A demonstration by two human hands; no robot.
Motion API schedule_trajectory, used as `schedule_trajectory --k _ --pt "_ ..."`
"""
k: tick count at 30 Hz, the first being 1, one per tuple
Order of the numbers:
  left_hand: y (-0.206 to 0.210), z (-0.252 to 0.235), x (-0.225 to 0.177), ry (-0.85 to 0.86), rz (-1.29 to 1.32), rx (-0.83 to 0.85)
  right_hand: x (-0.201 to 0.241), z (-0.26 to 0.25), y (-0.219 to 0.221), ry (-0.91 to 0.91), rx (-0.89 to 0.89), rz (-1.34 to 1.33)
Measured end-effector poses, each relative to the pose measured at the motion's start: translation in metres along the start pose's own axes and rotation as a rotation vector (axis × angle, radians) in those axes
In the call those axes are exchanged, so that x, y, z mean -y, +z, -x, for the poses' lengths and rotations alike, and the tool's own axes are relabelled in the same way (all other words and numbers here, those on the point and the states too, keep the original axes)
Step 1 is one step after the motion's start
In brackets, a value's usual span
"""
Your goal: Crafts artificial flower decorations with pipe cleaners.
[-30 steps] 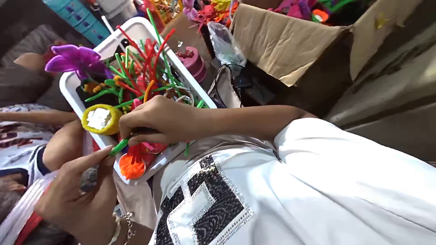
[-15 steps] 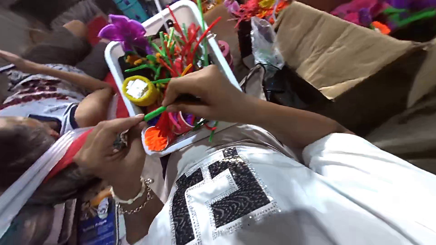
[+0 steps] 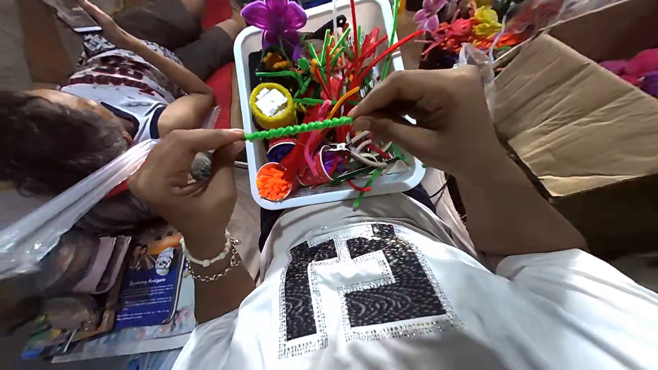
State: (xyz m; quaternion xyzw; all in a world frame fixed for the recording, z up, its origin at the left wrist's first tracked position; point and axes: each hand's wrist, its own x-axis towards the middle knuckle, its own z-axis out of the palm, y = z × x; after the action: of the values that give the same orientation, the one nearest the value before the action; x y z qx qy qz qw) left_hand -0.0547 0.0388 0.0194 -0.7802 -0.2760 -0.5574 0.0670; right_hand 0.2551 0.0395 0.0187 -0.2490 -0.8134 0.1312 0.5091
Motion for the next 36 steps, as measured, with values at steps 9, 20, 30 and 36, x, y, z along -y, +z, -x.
schedule_trajectory --k 9,20,30,36 --pt "-0.018 0.001 0.002 -0.093 0.079 -0.047 0.000 -0.001 -0.010 -0.039 -0.019 0.093" --pt "-0.010 0.000 -0.014 -0.125 0.174 0.044 -0.009 0.001 -0.021 -0.008 -0.073 0.049" --pt "0.003 0.000 -0.012 -0.121 0.009 0.017 -0.011 0.004 -0.030 -0.075 -0.135 0.037" --pt "0.006 -0.001 -0.008 -0.104 0.020 -0.098 -0.005 0.004 -0.028 -0.083 -0.167 0.109"
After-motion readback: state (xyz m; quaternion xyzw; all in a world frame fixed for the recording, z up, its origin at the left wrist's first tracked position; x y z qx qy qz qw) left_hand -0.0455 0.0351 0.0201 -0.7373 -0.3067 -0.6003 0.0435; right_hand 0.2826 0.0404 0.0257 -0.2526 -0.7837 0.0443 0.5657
